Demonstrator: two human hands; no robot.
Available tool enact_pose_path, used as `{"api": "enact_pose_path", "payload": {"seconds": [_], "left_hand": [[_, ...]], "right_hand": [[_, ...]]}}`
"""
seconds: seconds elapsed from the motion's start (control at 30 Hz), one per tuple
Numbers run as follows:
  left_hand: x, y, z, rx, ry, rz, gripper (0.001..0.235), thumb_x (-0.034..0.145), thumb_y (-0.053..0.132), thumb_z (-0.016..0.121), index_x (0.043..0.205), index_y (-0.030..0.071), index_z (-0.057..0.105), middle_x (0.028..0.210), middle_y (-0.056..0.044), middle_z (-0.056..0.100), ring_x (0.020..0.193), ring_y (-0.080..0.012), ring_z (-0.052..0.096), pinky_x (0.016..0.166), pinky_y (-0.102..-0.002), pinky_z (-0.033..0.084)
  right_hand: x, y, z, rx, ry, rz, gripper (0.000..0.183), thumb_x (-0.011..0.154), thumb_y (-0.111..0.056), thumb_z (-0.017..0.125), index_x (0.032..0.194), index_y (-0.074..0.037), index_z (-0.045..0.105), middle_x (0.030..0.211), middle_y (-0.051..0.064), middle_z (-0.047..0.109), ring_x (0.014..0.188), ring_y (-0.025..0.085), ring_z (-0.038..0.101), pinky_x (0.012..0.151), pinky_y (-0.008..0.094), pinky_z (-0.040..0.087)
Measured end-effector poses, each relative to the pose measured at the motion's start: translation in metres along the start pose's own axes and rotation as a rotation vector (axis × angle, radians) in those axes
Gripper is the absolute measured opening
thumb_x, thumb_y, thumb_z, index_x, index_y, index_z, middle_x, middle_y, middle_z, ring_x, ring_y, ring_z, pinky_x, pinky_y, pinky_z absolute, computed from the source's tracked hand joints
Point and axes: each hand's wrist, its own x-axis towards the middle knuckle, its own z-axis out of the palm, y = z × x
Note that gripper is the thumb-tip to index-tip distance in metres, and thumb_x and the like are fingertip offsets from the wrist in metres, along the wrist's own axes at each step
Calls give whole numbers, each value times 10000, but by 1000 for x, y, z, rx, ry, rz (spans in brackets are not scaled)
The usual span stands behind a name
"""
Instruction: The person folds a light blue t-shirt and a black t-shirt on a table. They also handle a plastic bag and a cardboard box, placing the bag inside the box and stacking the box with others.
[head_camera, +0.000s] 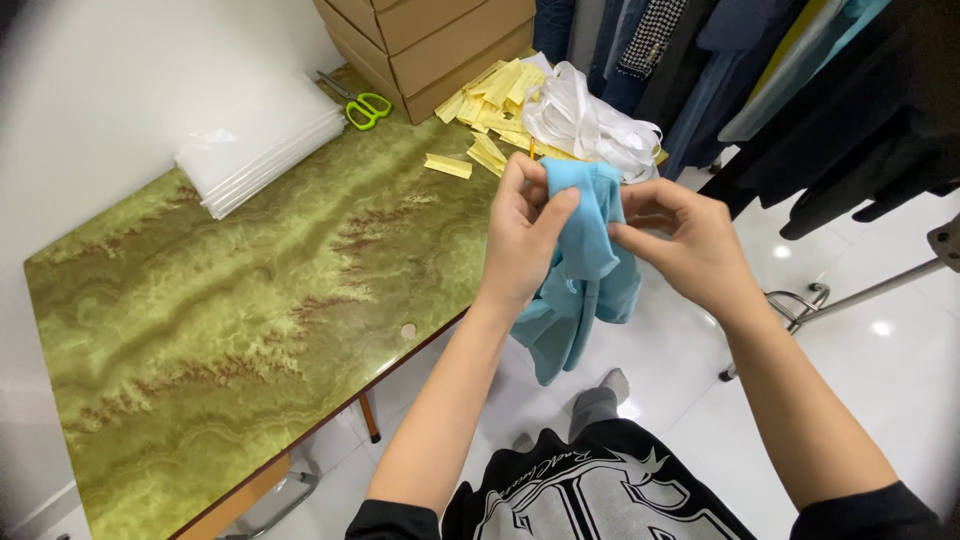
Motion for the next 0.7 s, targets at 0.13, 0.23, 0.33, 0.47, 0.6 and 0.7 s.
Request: {"api": "enact_pose_path", "payload": {"seconds": [0.13, 0.23, 0.33, 0.47, 0.6, 0.7], "left_hand": [[6, -1, -21, -27, 77, 17, 174, 1014, 113, 652, 1008, 168, 487, 790, 79, 521, 770, 19, 431, 661, -222, 361], [7, -5, -31, -96, 127, 2, 162, 1013, 105, 639, 1017, 167, 490, 786, 66, 531, 754, 13, 444, 656, -233, 375], [10, -4, -36, -142, 144, -11, 154, 1012, 111, 640, 1029, 165, 496, 773, 48, 542, 726, -3, 484, 653, -240, 415], [9, -3, -33, -128, 125, -23, 140, 1018, 114, 630, 1024, 151, 495, 745, 46, 475, 708, -14, 458, 629, -254, 396], [1, 6, -22, -40, 105, 12, 143, 1021, 105, 628, 1021, 153, 494, 768, 72, 476, 751, 27, 431, 654, -215, 363], [1, 3, -24, 4, 102, 34, 178, 1005, 130, 674, 1014, 164, 500, 777, 57, 520, 764, 15, 499, 677, -206, 422]], "right_hand": [[4, 22, 19, 232, -72, 129, 155, 991, -29, 761, 1135, 24, 740, 970, 145, 752, 943, 188, 710, 848, 373, 650], [0, 19, 35, 336, -116, 206, 137, 1060, -82, 700, 1130, 29, 740, 922, 154, 743, 850, 168, 695, 697, 347, 646], [-1, 20, 50, 399, -145, 214, 168, 1038, -66, 713, 1156, 52, 729, 894, 182, 727, 775, 183, 681, 570, 331, 611], [2, 34, 59, 407, -80, 129, 213, 1030, -95, 747, 1190, 42, 714, 910, 158, 717, 822, 170, 668, 650, 294, 592], [11, 20, 59, 364, 5, 114, 127, 1000, -38, 793, 1080, 28, 721, 873, 124, 704, 783, 140, 652, 678, 276, 587], [19, 19, 45, 316, 15, 106, 86, 985, 9, 783, 1034, 5, 713, 851, 121, 695, 761, 130, 633, 700, 274, 574]]}}
